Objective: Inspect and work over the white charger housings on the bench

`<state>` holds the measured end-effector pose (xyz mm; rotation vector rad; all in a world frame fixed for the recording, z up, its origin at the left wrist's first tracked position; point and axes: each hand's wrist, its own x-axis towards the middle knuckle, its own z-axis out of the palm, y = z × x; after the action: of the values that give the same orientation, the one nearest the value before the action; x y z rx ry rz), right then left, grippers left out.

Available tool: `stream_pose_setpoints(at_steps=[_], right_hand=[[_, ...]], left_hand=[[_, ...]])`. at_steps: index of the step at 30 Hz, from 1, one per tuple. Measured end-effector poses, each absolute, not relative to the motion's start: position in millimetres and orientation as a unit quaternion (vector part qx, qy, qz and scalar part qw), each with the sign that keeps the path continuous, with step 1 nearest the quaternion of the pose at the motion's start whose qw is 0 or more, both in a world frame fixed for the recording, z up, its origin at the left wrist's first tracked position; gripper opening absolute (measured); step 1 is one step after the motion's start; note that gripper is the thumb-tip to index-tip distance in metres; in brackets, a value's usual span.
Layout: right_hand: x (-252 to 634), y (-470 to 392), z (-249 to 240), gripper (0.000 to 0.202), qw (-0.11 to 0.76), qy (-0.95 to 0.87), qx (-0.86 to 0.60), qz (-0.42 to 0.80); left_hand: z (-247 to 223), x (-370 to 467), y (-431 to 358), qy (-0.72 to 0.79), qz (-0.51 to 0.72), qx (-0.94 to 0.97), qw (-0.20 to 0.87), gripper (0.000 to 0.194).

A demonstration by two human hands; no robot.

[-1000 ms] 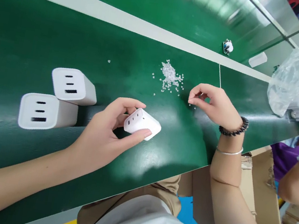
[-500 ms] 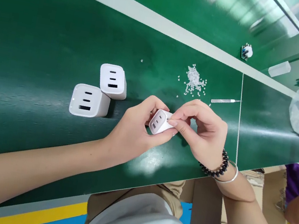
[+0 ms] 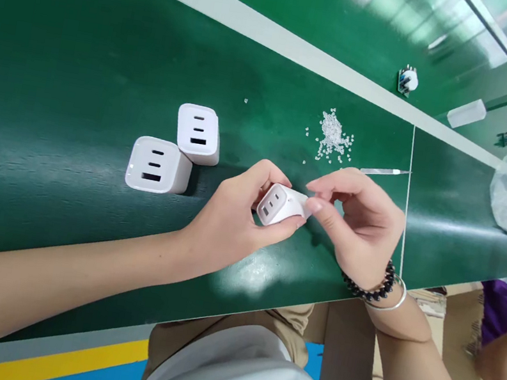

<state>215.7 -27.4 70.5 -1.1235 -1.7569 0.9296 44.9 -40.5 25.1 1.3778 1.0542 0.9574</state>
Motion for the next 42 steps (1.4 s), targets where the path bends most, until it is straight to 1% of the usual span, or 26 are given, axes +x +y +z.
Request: stream_pose_setpoints(at_steps=[2, 4, 7, 13, 20, 25, 30, 35, 42], right_hand=[[217, -25, 70, 0.007, 0.423, -0.661, -0.464, 0.411], [216, -23, 68, 0.003, 0.410, -0.628, -0.473, 0.463], [215, -20, 64, 0.003, 0.390, -0.586, -0.468, 0.533], [215, -18, 63, 0.004, 0.384, -0.537, -0.449, 0.602], [212, -20, 65, 0.010, 0.377, -0.544, -0.462, 0.590], [212, -21, 66, 0.012, 0.365, -0.591, -0.476, 0.539], [215, -21, 66, 0.013, 0.358, -0.645, -0.468, 0.486], [221, -14, 63, 0.016, 0.321, -0.668, -0.438, 0.510], [225, -7, 58, 0.020, 0.297, -0.669, -0.409, 0.544]], left_hand=[[26, 45, -41, 0.448, 0.400, 0.582, 0.548, 0.029], [27, 45, -40, 0.450, 0.398, 0.585, 0.545, 0.029], [28, 45, -40, 0.453, 0.397, 0.588, 0.540, 0.029], [29, 45, -39, 0.451, 0.394, 0.590, 0.542, 0.029], [28, 45, -40, 0.445, 0.398, 0.594, 0.540, 0.029], [26, 44, -40, 0.443, 0.402, 0.603, 0.528, 0.028], [25, 45, -40, 0.446, 0.392, 0.593, 0.544, 0.029], [27, 45, -39, 0.462, 0.364, 0.575, 0.569, 0.027], [27, 45, -39, 0.483, 0.336, 0.579, 0.564, 0.030]])
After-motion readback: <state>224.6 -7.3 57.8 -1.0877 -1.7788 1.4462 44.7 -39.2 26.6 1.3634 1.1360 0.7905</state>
